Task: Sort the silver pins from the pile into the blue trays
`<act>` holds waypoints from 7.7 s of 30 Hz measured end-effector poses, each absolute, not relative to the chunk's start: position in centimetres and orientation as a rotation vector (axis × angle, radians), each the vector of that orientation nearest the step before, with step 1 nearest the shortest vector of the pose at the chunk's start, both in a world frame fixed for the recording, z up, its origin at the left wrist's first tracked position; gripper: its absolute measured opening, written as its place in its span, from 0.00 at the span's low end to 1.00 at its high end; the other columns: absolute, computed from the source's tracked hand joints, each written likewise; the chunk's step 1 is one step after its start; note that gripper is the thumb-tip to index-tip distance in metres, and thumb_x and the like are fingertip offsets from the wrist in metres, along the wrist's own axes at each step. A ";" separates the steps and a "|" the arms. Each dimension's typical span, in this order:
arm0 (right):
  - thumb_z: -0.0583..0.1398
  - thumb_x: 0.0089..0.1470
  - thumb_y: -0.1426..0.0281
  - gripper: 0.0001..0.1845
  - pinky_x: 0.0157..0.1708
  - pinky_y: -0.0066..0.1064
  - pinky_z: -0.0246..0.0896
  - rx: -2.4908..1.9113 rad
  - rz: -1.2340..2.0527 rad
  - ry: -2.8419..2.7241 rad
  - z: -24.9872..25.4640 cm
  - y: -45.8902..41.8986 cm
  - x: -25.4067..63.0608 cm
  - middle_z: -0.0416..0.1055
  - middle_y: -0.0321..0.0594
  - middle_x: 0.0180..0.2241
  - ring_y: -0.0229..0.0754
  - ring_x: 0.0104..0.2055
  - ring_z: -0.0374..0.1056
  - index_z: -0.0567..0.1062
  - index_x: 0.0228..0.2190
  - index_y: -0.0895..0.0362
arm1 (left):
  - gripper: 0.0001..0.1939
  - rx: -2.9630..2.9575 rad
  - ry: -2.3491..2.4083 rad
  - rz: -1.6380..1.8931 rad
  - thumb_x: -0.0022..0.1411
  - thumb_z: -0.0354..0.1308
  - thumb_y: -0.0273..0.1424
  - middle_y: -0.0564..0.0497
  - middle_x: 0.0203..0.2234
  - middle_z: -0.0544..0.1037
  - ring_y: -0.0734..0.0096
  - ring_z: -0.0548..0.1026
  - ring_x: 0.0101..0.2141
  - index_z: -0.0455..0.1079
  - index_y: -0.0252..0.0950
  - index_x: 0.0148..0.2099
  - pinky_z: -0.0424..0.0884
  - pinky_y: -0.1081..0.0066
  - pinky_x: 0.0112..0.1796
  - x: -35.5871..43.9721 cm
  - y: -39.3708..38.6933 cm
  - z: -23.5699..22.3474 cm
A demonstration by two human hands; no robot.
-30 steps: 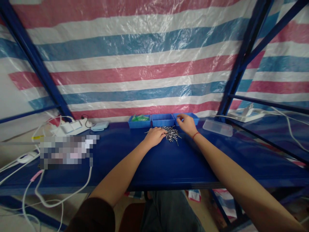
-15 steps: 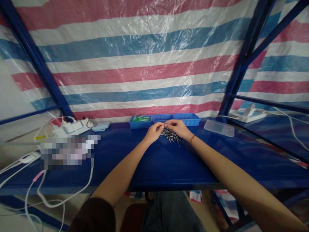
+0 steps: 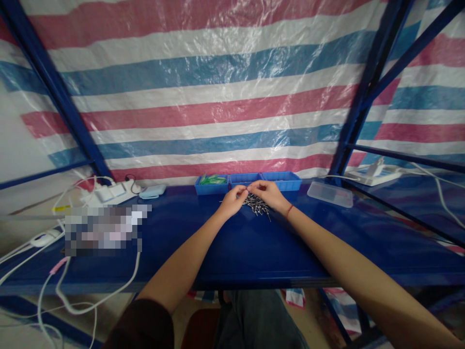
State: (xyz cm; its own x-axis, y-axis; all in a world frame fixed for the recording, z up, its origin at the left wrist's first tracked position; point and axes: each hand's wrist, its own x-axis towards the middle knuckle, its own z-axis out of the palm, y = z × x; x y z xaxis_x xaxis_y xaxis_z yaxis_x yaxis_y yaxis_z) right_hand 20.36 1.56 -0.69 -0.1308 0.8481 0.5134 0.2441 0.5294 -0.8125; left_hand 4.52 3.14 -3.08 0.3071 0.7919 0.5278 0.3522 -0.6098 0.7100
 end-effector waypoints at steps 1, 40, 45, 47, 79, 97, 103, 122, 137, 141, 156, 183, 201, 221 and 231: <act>0.62 0.43 0.59 0.16 0.36 0.33 0.62 -0.937 0.677 -1.665 -0.7 1.6 20.3 0.74 0.41 0.28 0.38 0.30 0.68 0.75 0.27 0.61 | 0.09 2.110 1.020 1.252 0.61 0.50 0.32 0.49 0.36 0.76 0.69 0.73 0.38 0.67 0.34 0.41 0.67 0.68 0.42 4.5 3.1 -3.1; 0.49 0.53 0.59 0.20 0.28 0.36 0.52 -1.664 -0.072 -1.294 -2.0 4.3 29.6 0.70 0.50 0.23 0.47 0.28 0.64 0.71 0.20 0.58 | 0.14 2.870 1.010 0.715 0.59 0.51 0.42 0.50 0.41 0.74 0.61 0.69 0.44 0.72 0.44 0.42 0.63 0.62 0.44 4.6 0.5 -2.6; 0.49 0.53 0.60 0.21 0.27 0.33 0.53 -1.637 -0.058 -1.380 -1.8 4.1 28.1 0.70 0.45 0.21 0.45 0.27 0.65 0.73 0.21 0.58 | 0.14 2.868 1.049 0.672 0.59 0.53 0.39 0.51 0.39 0.75 0.62 0.70 0.42 0.69 0.43 0.46 0.63 0.64 0.41 4.5 0.6 -2.3; 0.49 0.54 0.60 0.21 0.26 0.31 0.52 -1.612 -0.063 -1.460 -1.8 4.1 27.3 0.70 0.44 0.21 0.43 0.26 0.65 0.73 0.21 0.59 | 0.13 2.855 1.085 0.675 0.58 0.53 0.38 0.51 0.37 0.76 0.62 0.70 0.40 0.69 0.42 0.45 0.63 0.64 0.40 4.4 0.5 -2.0; 0.48 0.56 0.62 0.20 0.25 0.28 0.46 -1.367 -0.010 -2.074 -1.2 1.7 22.4 0.65 0.36 0.18 0.36 0.21 0.59 0.67 0.18 0.57 | 0.11 2.794 1.465 0.428 0.60 0.49 0.33 0.49 0.36 0.77 0.61 0.73 0.40 0.71 0.41 0.41 0.65 0.64 0.39 4.2 0.5 -1.4; 0.53 0.49 0.67 0.11 0.29 0.28 0.56 -1.179 0.286 -2.096 -1.4 1.5 21.4 0.72 0.37 0.25 0.37 0.26 0.64 0.73 0.25 0.59 | 0.10 2.827 1.426 0.554 0.63 0.44 0.33 0.49 0.39 0.73 0.61 0.70 0.41 0.65 0.40 0.41 0.65 0.59 0.40 4.0 0.3 -1.7; 0.57 0.46 0.66 0.11 0.33 0.31 0.61 -1.048 0.607 -1.873 -1.6 1.6 20.5 0.73 0.40 0.29 0.38 0.30 0.67 0.74 0.30 0.60 | 0.10 2.626 1.332 0.826 0.62 0.45 0.31 0.49 0.37 0.74 0.65 0.71 0.39 0.66 0.37 0.40 0.67 0.66 0.40 4.4 1.2 -1.9; 0.62 0.42 0.61 0.15 0.28 0.28 0.59 -0.928 0.727 -1.704 -1.3 1.7 20.1 0.71 0.38 0.26 0.34 0.26 0.63 0.74 0.28 0.60 | 0.09 2.280 1.147 1.089 0.61 0.49 0.31 0.50 0.36 0.76 0.71 0.73 0.37 0.67 0.33 0.40 0.67 0.72 0.41 4.4 1.9 -2.0; 0.60 0.42 0.62 0.12 0.26 0.28 0.58 -0.914 0.755 -1.706 -0.6 1.0 20.1 0.68 0.36 0.24 0.33 0.23 0.60 0.71 0.26 0.59 | 0.07 2.213 1.060 1.147 0.58 0.53 0.31 0.50 0.34 0.77 0.71 0.75 0.36 0.67 0.33 0.38 0.69 0.72 0.40 4.4 1.8 -2.1; 0.59 0.43 0.62 0.12 0.24 0.27 0.56 -0.956 0.763 -1.694 -0.7 1.2 20.4 0.66 0.34 0.23 0.32 0.21 0.58 0.70 0.26 0.59 | 0.06 2.176 1.111 1.250 0.57 0.55 0.30 0.50 0.33 0.77 0.72 0.75 0.35 0.68 0.34 0.37 0.69 0.72 0.40 4.3 2.1 -2.0; 0.54 0.47 0.58 0.18 0.27 0.32 0.55 -1.610 0.144 -1.431 1.0 4.1 25.4 0.72 0.45 0.24 0.43 0.27 0.65 0.74 0.26 0.61 | 0.14 2.615 1.197 0.980 0.61 0.51 0.39 0.48 0.40 0.73 0.64 0.70 0.42 0.69 0.37 0.44 0.65 0.64 0.43 3.9 1.0 -1.2; 0.59 0.44 0.55 0.18 0.29 0.31 0.66 -1.354 0.309 -1.817 -2.0 -0.4 22.4 0.75 0.41 0.34 0.43 0.32 0.71 0.74 0.34 0.54 | 0.09 2.442 1.273 1.010 0.66 0.43 0.32 0.51 0.37 0.73 0.67 0.68 0.40 0.64 0.37 0.41 0.63 0.64 0.41 4.1 -0.7 -2.3; 0.61 0.48 0.62 0.09 0.28 0.28 0.66 -1.041 0.593 -1.714 0.1 -2.3 20.8 0.73 0.38 0.29 0.38 0.31 0.69 0.75 0.29 0.55 | 0.07 2.064 0.897 1.134 0.63 0.48 0.32 0.50 0.33 0.73 0.72 0.70 0.35 0.65 0.35 0.39 0.65 0.70 0.39 5.3 -1.4 -2.0; 0.56 0.54 0.65 0.09 0.32 0.29 0.63 -1.033 0.503 -2.012 0.6 -1.9 21.6 0.72 0.39 0.29 0.38 0.32 0.67 0.74 0.30 0.55 | 0.06 2.003 1.019 1.314 0.61 0.51 0.32 0.52 0.31 0.73 0.73 0.70 0.33 0.65 0.36 0.37 0.65 0.72 0.36 5.1 -1.0 -1.8; 0.57 0.49 0.54 0.18 0.22 0.30 0.53 -1.547 0.009 -1.506 0.7 3.4 28.3 0.68 0.39 0.20 0.38 0.21 0.62 0.74 0.25 0.56 | 0.10 2.433 1.155 1.126 0.61 0.50 0.32 0.48 0.39 0.72 0.64 0.68 0.43 0.66 0.38 0.46 0.62 0.61 0.45 4.4 0.0 -2.3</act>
